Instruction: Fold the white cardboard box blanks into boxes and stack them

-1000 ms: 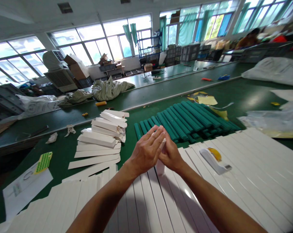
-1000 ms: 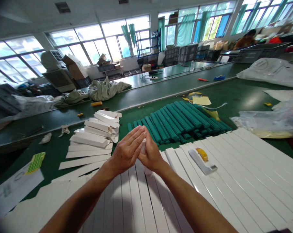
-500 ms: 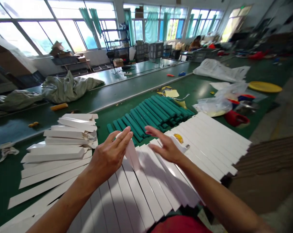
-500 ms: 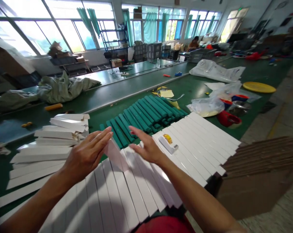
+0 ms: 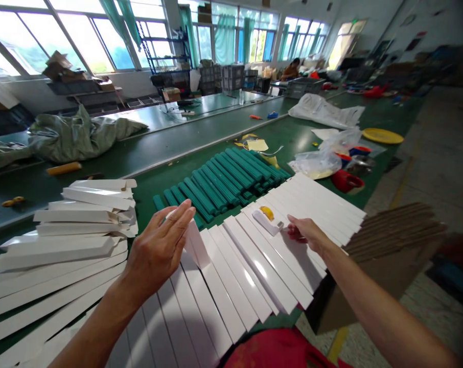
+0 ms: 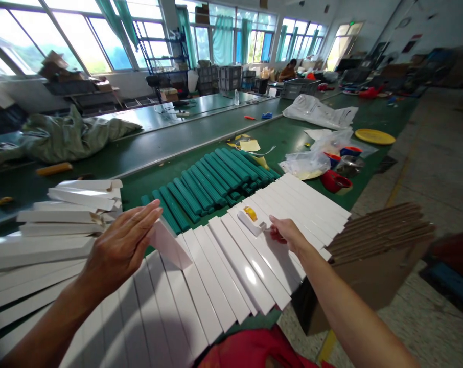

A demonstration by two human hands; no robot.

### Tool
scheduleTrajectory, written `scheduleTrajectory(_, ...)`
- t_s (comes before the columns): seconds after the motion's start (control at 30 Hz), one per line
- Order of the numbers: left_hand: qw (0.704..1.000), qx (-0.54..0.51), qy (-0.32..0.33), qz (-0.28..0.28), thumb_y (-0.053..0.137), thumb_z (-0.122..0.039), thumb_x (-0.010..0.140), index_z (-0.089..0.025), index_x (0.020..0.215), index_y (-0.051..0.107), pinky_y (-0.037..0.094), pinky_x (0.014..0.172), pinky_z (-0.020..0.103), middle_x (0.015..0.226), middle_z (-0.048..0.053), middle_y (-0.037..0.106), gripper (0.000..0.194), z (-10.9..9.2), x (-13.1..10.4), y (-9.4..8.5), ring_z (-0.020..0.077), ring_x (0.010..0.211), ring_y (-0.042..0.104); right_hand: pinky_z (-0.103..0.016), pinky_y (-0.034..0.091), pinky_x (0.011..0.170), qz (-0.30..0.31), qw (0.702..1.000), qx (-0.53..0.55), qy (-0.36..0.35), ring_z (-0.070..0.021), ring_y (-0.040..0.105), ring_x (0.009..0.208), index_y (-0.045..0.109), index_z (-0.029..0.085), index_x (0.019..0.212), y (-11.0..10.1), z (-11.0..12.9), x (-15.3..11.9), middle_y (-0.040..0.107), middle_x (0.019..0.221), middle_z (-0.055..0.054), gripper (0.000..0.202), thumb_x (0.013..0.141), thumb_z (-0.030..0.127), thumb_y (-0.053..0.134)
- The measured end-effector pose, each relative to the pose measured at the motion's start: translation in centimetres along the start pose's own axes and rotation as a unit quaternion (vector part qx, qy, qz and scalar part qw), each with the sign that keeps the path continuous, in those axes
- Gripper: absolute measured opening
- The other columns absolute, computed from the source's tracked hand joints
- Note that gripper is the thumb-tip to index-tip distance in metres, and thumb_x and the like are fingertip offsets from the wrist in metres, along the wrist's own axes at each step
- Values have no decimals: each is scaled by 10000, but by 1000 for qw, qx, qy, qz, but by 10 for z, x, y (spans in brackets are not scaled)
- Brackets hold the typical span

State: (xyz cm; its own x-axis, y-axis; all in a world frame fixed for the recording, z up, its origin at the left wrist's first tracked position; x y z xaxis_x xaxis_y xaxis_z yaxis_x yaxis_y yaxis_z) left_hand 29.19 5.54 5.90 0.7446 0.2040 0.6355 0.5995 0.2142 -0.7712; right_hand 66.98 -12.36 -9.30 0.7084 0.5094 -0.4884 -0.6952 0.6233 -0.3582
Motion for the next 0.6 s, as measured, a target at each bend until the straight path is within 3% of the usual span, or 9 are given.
scheduleTrajectory(0.13,1000,-5,0,-2,530,-132,902,-230,1462,399,521,1002,482,1403,95,557,582,-1,-2,1,288,1191,577,-255,398,529,28,998,53,-22,-130,556,544,635,150,708,5,-7,-2,628,610,-27,395,590,496,786)
scheduleTrajectory(0.23,1000,-5,-2,-3,539,-117,894,-217,1452,414,518,1005,477,1407,100,553,580,-1,-2,1,287,1197,570,-238,385,526,2,995,92,-42,-100,503,521,625,151,723,9,-15,-4,582,569,13,395,560,457,813)
scheduleTrajectory(0.4,1000,-6,-4,-10,540,-109,894,-209,1439,428,518,999,474,1380,102,577,565,0,-1,1,283,1188,570,-224,421,540,-35,986,153,-48,-107,561,579,641,154,864,13,-21,-10,656,690,-10,439,545,372,848)
scheduleTrajectory(0.6,1000,-8,-3,-9,543,-96,889,-171,1410,460,502,1017,460,1381,122,572,533,-1,0,3,277,1191,563,-206,388,430,-4,971,238,-9,-86,505,465,663,118,749,15,-27,-10,603,563,-5,321,515,263,827)
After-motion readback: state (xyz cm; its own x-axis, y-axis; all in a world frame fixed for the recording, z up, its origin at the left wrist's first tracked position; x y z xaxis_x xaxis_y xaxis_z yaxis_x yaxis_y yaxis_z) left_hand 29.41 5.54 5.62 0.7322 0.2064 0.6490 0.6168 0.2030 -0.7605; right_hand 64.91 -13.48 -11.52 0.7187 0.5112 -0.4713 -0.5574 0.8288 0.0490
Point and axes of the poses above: each hand's wrist, its own x-axis towards the middle knuckle, its own y-axis out of the palm, z = x × y, the point moved 1 cm from there along x, towards the middle knuckle
